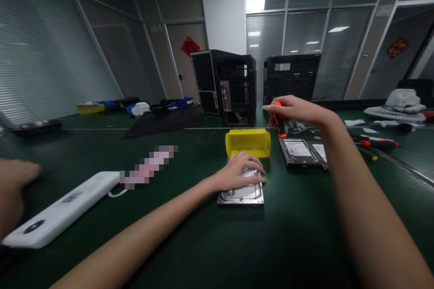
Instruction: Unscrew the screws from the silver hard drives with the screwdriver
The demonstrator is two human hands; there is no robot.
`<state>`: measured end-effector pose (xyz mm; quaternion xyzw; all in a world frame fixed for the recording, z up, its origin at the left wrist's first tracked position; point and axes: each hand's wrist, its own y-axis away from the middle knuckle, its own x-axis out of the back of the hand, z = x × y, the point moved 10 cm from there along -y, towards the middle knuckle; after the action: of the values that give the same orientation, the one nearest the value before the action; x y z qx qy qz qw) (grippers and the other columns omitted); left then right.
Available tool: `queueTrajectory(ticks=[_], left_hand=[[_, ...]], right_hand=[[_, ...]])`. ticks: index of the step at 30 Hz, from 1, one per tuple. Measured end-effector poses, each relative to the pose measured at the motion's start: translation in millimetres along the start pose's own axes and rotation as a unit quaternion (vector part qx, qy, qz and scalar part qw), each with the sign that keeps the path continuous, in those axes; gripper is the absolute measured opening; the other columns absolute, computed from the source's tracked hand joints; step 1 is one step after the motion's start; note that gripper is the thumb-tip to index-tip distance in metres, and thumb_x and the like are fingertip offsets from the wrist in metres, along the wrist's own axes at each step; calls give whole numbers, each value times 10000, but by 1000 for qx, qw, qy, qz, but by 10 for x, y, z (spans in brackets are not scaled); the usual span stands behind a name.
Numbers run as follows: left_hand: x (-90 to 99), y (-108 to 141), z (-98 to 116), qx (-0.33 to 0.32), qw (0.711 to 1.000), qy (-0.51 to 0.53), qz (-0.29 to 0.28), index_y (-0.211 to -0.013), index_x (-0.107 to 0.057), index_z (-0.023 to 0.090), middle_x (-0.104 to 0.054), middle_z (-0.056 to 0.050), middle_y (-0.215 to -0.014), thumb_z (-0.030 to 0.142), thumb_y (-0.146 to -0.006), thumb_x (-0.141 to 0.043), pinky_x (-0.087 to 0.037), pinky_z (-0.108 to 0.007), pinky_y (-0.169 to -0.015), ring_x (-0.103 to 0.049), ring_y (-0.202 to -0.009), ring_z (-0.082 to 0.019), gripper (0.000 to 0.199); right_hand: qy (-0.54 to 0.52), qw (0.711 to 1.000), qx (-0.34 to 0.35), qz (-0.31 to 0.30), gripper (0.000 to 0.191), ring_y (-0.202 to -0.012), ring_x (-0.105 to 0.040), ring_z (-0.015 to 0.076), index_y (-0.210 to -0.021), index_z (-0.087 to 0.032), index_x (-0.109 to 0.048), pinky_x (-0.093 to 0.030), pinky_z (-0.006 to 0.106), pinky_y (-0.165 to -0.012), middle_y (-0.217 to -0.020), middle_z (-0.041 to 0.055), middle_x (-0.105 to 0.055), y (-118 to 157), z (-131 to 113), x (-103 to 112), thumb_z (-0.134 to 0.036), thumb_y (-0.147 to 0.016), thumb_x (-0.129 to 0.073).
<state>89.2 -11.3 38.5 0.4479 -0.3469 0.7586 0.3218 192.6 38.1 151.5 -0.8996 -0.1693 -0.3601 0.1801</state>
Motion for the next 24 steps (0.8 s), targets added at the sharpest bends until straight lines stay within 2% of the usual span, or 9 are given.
queueTrajectory(ticks=[2, 5, 7, 11, 15, 24], left_hand=[[-20, 15, 33, -3, 1000, -13, -15, -1036, -619, 295, -543, -11, -1147, 504, -779, -577, -277, -391, -934, -436, -1096, -236, 334], [-33, 32, 78, -3, 999, -20, -27, -1079, -594, 310, -531, -12, -1179, 535, -777, -559, -260, -403, -942, -409, -1134, -247, 378], [-39, 39, 95, 0, 999, -18, -32, -1079, -592, 310, -535, -9, -1173, 537, -787, -545, -257, -398, -940, -408, -1139, -244, 373], [-31, 39, 102, 5, 999, -16, -27, -1045, -606, 299, -547, -7, -1148, 538, -788, -543, -254, -382, -933, -416, -1131, -239, 357], [-24, 36, 92, 3, 1000, -21, -20, -1017, -618, 296, -562, -11, -1118, 545, -771, -560, -264, -371, -903, -428, -1111, -241, 354], [-20, 48, 45, 8, 1000, 1, -17, -986, -631, 297, -571, 5, -1106, 530, -749, -597, -256, -360, -901, -430, -1104, -236, 335]], right_hand=[[33, 999, 23, 17, 443, -521, -520, 80, -793, -150, -494, -394, 185, -439, -700, 54, -616, 36, -128, 45, -589, -779, -442], [81, 992, 80, 53, 404, -498, -444, 46, -725, -141, -529, -327, 157, -416, -624, 14, -550, 89, -390, 62, -538, -781, -480], [86, 992, 90, 36, 374, -479, -421, 38, -751, -138, -547, -318, 157, -403, -623, 6, -542, 106, -489, -17, -510, -764, -519], [54, 995, 63, -55, 372, -521, -514, 67, -910, -137, -557, -397, 180, -419, -765, 41, -613, 113, -510, -251, -473, -752, -550], [78, 992, 69, -70, 338, -612, -565, 86, -924, -124, -586, -442, 181, -472, -839, 63, -631, 100, -526, -297, -415, -751, -569], [84, 990, 49, -101, 282, -624, -596, 91, -957, -126, -591, -466, 182, -502, -859, 66, -651, 72, -477, -383, -348, -793, -536]])
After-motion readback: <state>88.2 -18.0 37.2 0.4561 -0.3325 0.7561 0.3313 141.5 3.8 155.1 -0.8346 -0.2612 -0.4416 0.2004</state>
